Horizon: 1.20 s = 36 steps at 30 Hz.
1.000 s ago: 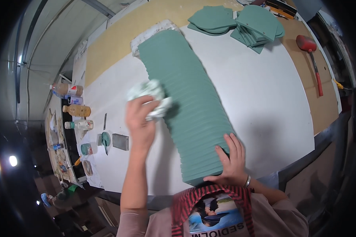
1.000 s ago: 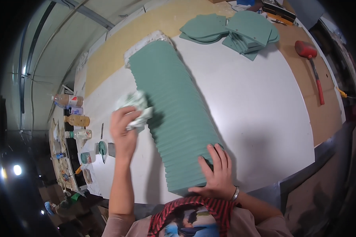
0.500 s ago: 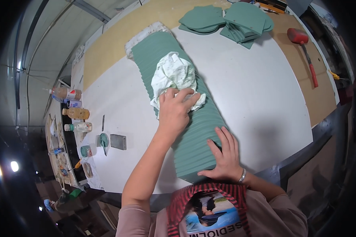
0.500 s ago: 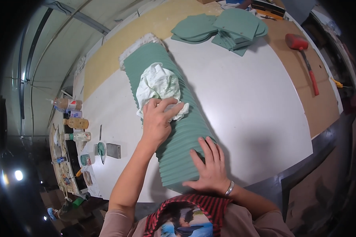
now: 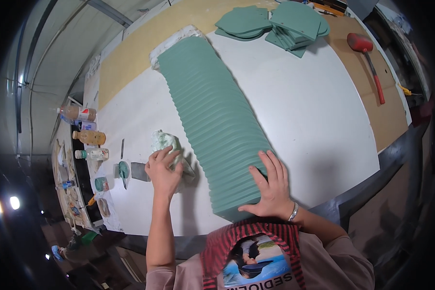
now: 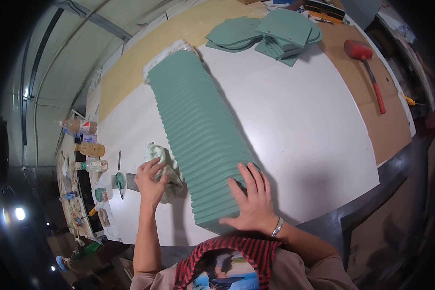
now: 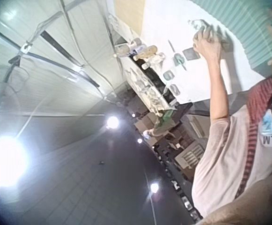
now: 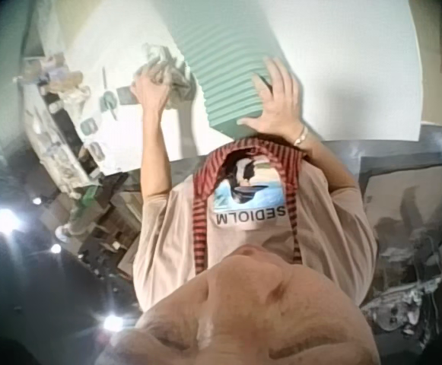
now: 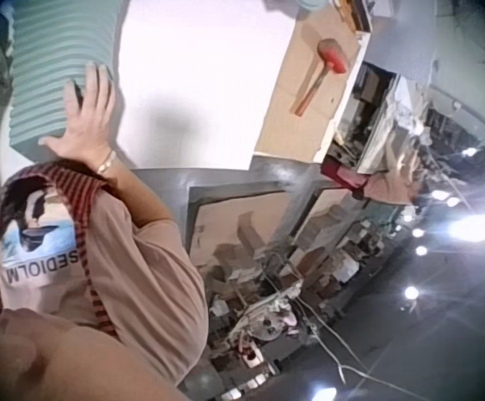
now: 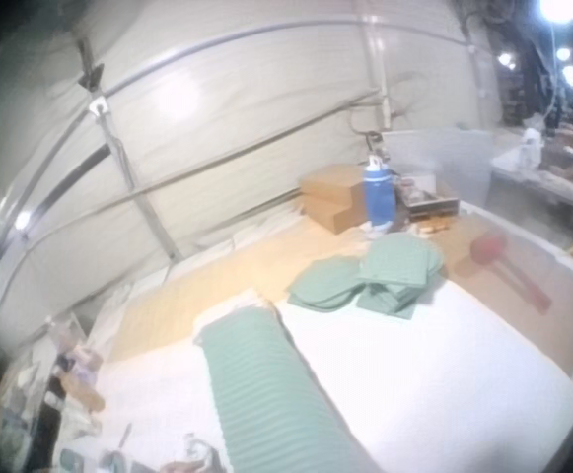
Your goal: Cleaning and stacking green plastic or composite furniture components using a sponge and cloth.
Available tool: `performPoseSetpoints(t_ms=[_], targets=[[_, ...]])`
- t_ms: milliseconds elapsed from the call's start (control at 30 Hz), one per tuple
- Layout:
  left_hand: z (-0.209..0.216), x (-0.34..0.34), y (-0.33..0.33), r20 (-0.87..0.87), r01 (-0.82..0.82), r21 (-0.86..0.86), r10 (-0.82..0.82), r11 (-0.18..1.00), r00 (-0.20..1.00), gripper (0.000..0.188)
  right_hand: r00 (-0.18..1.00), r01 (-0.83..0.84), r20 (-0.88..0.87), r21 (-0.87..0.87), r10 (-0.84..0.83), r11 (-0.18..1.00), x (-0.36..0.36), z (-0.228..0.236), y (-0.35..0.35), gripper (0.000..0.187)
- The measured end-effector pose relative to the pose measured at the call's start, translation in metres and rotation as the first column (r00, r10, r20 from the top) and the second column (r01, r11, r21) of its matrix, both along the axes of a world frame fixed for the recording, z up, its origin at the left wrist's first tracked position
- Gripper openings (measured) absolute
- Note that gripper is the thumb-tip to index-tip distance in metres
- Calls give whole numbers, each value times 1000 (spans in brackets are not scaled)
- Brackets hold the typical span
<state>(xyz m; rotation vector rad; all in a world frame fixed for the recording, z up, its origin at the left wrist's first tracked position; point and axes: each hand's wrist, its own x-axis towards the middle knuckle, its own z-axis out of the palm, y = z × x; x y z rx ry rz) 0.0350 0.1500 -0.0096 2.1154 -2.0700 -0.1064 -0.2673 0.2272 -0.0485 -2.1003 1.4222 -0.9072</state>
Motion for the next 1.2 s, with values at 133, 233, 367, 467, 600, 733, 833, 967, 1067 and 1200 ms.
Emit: performPoseSetpoints(t_ms=[133,233,367,467,600,733,833,967,1067,1200], targets=[[-2,-18,-19,-374,49,-146,-101,988,922,14,1000,-6,-1,-20,6,1000,1,2,-1,99],[8,-58,-56,-247,157,-371,-260,915,934,9,1000,-12,-20,-27,11,1000,1,4,-2,100],[10,-109,-92,-195,288,-390,-384,875,903,13,999,-18,-40,-46,16,999,1,5,-3,98],[10,-120,-111,-215,369,-289,-436,883,874,15,999,-18,-52,-41,15,999,0,5,-2,97],[8,-114,-120,-273,443,-194,-482,875,832,17,999,-14,-53,-23,13,1000,-2,6,-1,95],[20,-112,-122,-378,464,-58,-450,884,809,20,999,-10,-40,-31,9,999,-1,5,-2,94],[20,-112,-126,-321,495,-72,-490,866,810,22,999,-10,-41,-28,9,1000,0,5,-1,93],[17,-113,-129,-277,528,-98,-533,844,800,22,999,-8,-45,-23,7,1000,-1,5,-2,93],[17,-111,-129,-302,522,-100,-525,847,795,21,999,-5,-41,-25,4,1000,0,6,-2,93],[16,-106,-127,-387,491,-108,-492,864,780,13,999,-2,-41,-31,1,1000,0,6,-2,92]])
